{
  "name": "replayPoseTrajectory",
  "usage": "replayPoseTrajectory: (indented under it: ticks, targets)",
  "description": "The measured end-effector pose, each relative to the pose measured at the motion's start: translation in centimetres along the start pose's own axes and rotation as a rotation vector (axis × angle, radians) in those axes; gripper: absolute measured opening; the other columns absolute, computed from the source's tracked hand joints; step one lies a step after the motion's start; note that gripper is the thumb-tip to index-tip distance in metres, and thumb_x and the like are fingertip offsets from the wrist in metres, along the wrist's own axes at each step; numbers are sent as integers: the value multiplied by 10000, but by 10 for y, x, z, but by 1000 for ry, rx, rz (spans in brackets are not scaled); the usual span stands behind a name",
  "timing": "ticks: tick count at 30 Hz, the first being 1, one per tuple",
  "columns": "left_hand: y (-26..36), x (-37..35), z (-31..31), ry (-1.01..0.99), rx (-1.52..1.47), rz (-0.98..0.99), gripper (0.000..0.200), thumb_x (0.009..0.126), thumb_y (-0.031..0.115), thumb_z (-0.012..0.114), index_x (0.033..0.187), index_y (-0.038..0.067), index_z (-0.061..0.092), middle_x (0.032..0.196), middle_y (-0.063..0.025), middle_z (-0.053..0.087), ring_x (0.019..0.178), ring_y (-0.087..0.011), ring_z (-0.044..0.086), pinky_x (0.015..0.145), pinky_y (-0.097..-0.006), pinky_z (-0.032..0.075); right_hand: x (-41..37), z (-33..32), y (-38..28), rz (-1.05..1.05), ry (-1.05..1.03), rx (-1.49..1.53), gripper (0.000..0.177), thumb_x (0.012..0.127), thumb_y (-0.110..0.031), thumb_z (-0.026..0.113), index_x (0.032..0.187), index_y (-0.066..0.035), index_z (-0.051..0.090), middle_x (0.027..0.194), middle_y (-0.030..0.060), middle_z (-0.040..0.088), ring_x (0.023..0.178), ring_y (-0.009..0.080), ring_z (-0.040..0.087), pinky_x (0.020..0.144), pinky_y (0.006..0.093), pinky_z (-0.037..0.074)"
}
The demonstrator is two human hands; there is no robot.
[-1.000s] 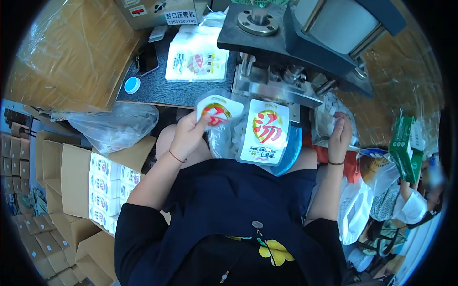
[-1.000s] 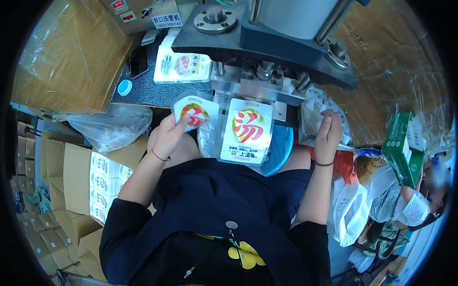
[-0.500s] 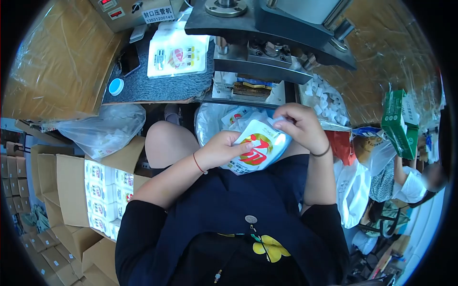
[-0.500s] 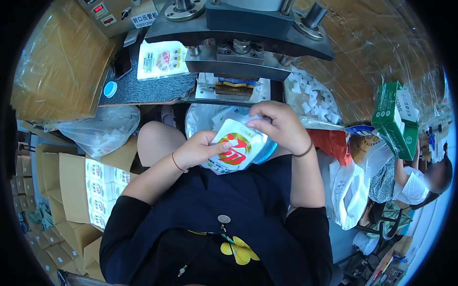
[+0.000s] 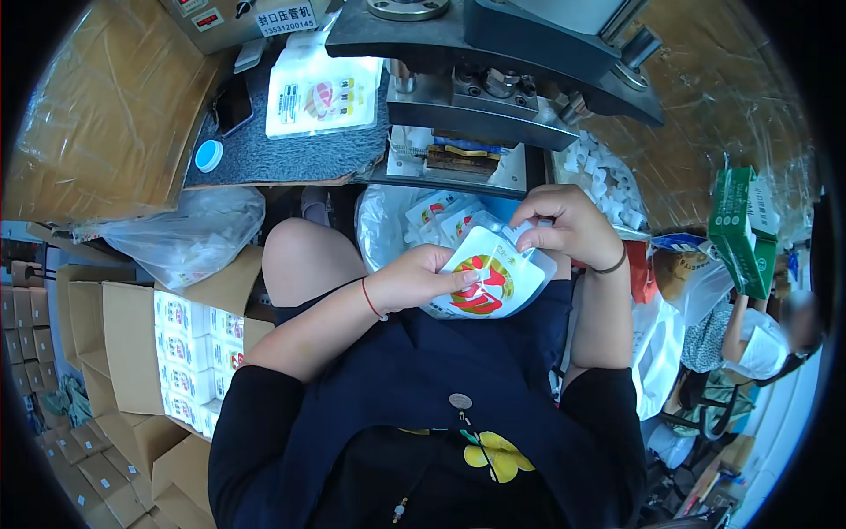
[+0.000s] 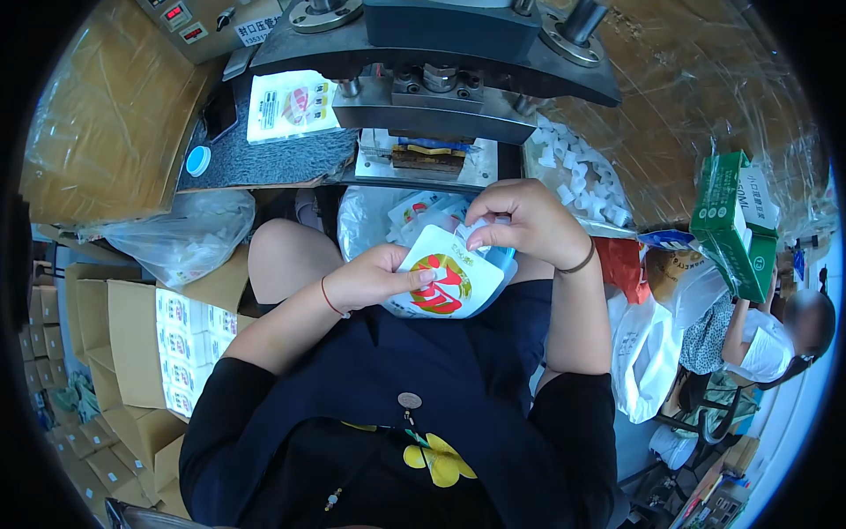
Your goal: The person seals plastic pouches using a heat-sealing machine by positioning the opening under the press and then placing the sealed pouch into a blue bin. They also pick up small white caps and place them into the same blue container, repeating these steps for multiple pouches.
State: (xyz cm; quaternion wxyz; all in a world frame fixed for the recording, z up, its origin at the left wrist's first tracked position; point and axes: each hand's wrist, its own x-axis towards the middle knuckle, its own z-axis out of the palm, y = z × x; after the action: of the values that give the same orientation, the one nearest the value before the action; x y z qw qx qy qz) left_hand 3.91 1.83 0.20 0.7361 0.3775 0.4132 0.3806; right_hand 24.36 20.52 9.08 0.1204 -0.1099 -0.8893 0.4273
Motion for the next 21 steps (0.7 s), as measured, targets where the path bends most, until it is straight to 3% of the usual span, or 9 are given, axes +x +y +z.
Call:
replayPoseTrajectory:
  ticks: [1,4,7,10,13,14,16,19,21]
  targets:
    - [0,1,0,-23,-30,8,334,1011,201,667,1250,-32,668,1149,-73,729,1034,-102,663,939,-284,531,0,-1,0,-15,-1,-26,310,768,-246,882,943,-38,732,749,43,652,691,123,602,616,272,454]
    - [-2,2,-4,-61,-108,29,331,992,154,682,1266,-30,656,1174,-77,721,1049,-109,663,956,-296,528,-8,-10,-1,278,169,67,332,767,-233,877,995,-40,732,742,53,652,693,155,608,621,289,461]
    - [-4,2,-15,14,-177,59,329,965,99,697,1265,-29,653,1183,-82,718,1053,-125,672,961,-314,536,-26,-17,39,243,607,-204,341,769,-200,868,1028,-34,721,741,68,636,686,183,596,634,302,469]
    - [15,11,-34,127,-309,100,325,929,46,701,1245,-17,655,1181,-106,722,1031,-173,711,937,-350,564,-37,-21,62,307,692,-478,307,786,-145,841,1035,-21,711,810,96,633,703,218,603,655,308,483]
    - [33,23,-51,151,-384,103,345,902,20,691,1244,-7,661,1160,-120,726,1000,-175,715,917,-335,564,-38,-8,75,242,689,-554,278,798,-89,809,1038,-1,701,910,127,633,739,244,625,684,333,505]
    - [34,24,-51,174,-363,96,360,914,38,687,1266,-14,639,1174,-124,721,994,-180,717,911,-339,568,-38,-3,78,262,706,-513,246,829,-36,755,1063,5,692,1021,147,634,819,276,644,724,352,522]
    - [35,27,-53,219,-319,86,395,938,73,679,1311,-27,596,1201,-132,711,981,-190,722,897,-348,574,-39,1,86,203,775,-565,247,847,-14,729,1090,-9,685,1061,143,631,852,263,637,720,330,518]
    - [45,26,-92,825,227,318,479,963,112,652,1394,-32,500,1305,-205,642,1067,-287,701,922,-402,560,-40,-1,95,203,810,-611,271,871,-4,692,1141,-14,667,1116,152,620,935,273,631,766,324,523]
    - [70,18,-146,1244,1013,779,569,980,207,631,1464,-2,418,1411,-274,530,1225,-393,600,1011,-499,494,-41,0,95,232,816,-584,285,870,-13,696,1153,-9,664,1121,152,621,940,279,633,786,330,524]
